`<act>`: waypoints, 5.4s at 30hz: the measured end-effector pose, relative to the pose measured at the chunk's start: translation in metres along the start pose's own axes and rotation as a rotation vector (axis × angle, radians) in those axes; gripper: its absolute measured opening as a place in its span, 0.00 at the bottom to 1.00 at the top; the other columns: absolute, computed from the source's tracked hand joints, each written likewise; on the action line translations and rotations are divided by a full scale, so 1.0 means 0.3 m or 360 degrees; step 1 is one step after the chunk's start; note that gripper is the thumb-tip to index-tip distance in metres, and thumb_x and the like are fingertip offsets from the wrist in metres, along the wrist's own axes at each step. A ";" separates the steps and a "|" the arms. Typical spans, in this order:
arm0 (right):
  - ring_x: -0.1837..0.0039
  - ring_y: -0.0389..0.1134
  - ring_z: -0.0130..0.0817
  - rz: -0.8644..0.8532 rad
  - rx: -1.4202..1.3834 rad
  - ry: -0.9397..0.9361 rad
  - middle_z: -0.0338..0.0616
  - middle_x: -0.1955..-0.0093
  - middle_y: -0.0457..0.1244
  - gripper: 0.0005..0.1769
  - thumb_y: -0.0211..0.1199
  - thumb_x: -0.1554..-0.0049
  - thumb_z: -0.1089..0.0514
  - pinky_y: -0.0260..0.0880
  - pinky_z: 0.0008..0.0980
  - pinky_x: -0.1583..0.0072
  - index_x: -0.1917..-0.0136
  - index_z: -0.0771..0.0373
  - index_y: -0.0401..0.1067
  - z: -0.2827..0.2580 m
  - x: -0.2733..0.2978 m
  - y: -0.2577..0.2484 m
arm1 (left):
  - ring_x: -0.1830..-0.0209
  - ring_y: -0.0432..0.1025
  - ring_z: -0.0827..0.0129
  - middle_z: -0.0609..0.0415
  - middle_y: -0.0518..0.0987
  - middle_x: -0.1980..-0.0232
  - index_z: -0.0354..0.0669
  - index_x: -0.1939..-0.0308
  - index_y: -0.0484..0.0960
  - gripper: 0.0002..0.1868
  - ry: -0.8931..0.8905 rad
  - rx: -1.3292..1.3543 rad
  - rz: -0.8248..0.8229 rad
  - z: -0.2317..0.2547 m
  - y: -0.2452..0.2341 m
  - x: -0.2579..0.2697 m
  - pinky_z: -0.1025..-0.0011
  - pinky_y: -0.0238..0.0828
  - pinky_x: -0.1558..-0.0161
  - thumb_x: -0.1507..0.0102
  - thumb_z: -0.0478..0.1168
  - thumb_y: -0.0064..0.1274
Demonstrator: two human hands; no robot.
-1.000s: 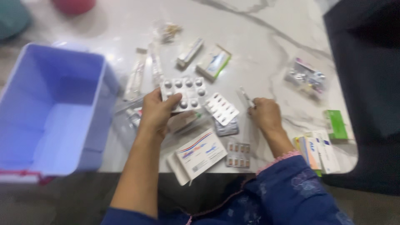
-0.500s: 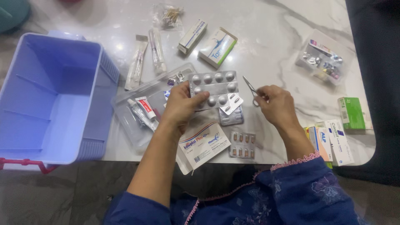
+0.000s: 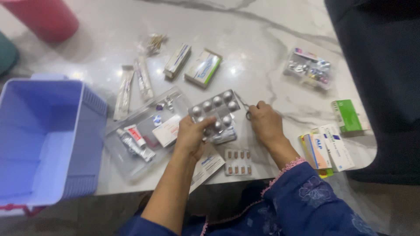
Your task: The person organizes various medicines on a table. They open boxes, remove blister packs, use scissors to cut open the packaging, and place the items into a blue plastic container.
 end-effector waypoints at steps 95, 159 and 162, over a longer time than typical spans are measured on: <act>0.65 0.62 0.23 -0.1033 -0.2534 0.0759 0.38 0.65 0.64 0.20 0.64 0.42 0.55 0.60 0.24 0.65 0.42 0.72 0.77 0.003 0.311 -0.174 | 0.59 0.81 0.60 0.45 0.83 0.52 0.32 0.44 0.77 0.18 -0.0390 0.0198 -0.0169 -0.126 0.103 0.045 0.59 0.83 0.57 0.40 0.25 0.53; 0.68 0.62 0.22 -0.0647 -0.2422 0.1011 0.37 0.66 0.64 0.13 0.63 0.38 0.54 0.60 0.21 0.67 0.50 0.68 0.75 0.043 0.256 -0.091 | 0.71 0.80 0.63 0.43 0.84 0.63 0.27 0.57 0.81 0.09 -0.0357 -0.0126 0.0051 -0.149 0.061 -0.051 0.63 0.81 0.70 0.40 0.27 0.56; 0.67 0.65 0.22 -0.0251 -0.1997 0.0866 0.40 0.64 0.68 0.12 0.64 0.39 0.56 0.63 0.22 0.66 0.49 0.68 0.75 0.052 0.239 -0.117 | 0.71 0.80 0.66 0.45 0.84 0.63 0.29 0.56 0.81 0.08 -0.0115 -0.0175 0.0093 -0.037 0.012 -0.058 0.65 0.78 0.69 0.39 0.29 0.57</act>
Point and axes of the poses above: each hand's wrist, its own x-axis away from the middle knuckle, its own y-axis out of the palm, z = x × y, the point moved 1 cm from there along -x, towards the middle knuckle
